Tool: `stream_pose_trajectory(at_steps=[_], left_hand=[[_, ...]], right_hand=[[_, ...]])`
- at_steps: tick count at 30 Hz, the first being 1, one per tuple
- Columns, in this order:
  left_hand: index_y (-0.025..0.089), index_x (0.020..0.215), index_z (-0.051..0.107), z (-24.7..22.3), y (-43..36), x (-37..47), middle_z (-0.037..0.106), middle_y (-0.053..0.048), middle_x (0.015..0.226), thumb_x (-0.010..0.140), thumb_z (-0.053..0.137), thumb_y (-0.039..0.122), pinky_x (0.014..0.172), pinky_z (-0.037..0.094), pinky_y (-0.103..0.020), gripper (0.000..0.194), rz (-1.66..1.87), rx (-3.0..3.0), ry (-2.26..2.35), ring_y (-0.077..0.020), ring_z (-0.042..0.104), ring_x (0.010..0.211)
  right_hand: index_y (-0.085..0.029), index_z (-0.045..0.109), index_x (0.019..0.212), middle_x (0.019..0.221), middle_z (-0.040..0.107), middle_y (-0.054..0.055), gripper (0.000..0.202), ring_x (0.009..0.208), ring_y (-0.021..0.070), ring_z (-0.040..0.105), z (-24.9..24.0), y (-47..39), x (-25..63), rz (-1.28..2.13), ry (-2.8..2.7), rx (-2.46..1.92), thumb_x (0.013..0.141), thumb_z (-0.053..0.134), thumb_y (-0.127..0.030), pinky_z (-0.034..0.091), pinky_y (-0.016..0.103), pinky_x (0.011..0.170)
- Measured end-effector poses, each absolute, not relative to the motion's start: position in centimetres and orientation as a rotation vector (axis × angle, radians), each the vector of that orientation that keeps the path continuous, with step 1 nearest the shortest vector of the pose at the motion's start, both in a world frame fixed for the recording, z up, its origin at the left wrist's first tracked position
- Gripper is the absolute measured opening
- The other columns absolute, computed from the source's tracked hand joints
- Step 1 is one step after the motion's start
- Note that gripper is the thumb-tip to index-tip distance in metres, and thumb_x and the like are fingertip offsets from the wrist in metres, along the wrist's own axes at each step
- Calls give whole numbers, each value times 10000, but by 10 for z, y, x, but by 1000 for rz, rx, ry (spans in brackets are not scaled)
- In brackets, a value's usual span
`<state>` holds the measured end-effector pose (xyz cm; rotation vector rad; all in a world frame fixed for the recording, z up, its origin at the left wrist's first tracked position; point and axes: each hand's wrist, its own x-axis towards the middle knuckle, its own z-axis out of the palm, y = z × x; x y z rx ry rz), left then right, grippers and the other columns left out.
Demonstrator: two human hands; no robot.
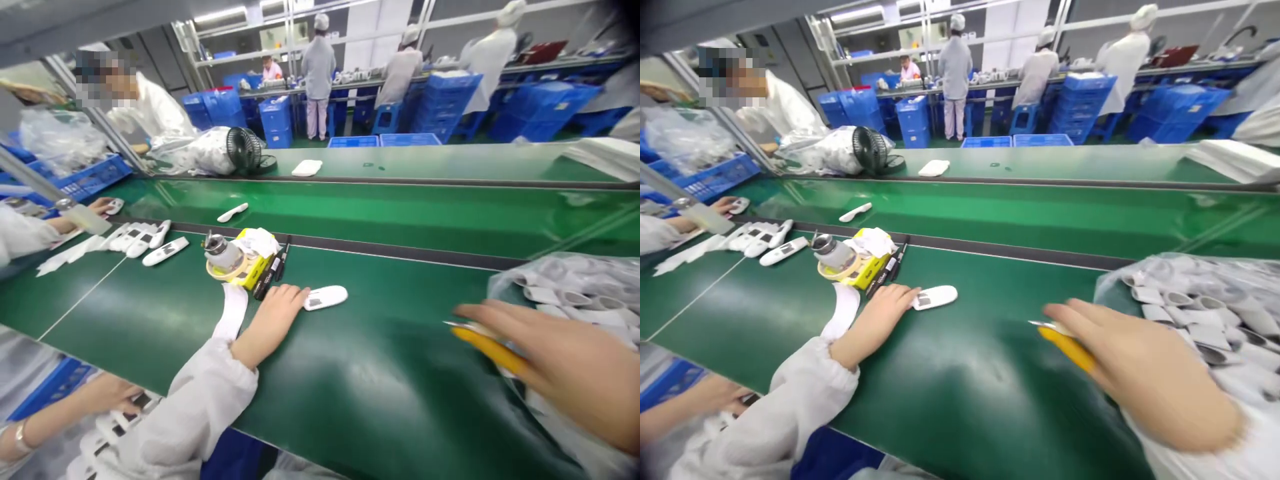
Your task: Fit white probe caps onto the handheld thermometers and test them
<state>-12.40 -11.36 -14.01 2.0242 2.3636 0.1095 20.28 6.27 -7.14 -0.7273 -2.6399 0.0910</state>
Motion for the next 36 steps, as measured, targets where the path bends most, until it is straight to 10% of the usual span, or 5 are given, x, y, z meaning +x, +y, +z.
stream_pose_trajectory(at_steps=[10,16,19,24,36], left_hand=[[127,1151,624,-123,-81,-135,679,-63,1012,977,588,324,702,594,-321,265,-216,1392,2810,-156,673,811],[124,1124,626,-122,-69,-142,679,-54,981,980,582,333,678,582,-299,258,-256,1386,2820,-144,666,781],[86,1066,608,-113,-74,-127,661,-60,797,1040,399,251,542,493,-257,268,-214,1528,2757,-163,667,659],[167,935,542,-97,-98,-75,591,-7,627,1007,353,209,445,321,-258,206,1,2015,2389,-164,627,515],[215,863,479,-75,-127,-55,570,50,577,1054,296,307,414,240,-297,280,315,2070,1707,-160,514,422]], right_hand=[[-129,645,1228,1066,662,159,532,909,266,683,-132,106,104,175,-2994,-767,763,422,-1,596,368,727],[-155,678,1131,1170,685,163,393,1014,307,677,-117,96,106,461,-2786,-879,812,452,-118,578,428,802],[-189,683,1004,906,725,91,224,765,207,676,-103,72,96,1094,-2514,-860,882,553,-323,557,330,675],[-193,563,1057,585,561,-54,501,390,61,400,-97,26,77,2193,-1808,-720,797,699,-599,266,192,372],[-221,522,827,513,399,-103,465,417,33,279,-88,-14,108,2284,-1395,-655,798,686,-655,217,165,411]])
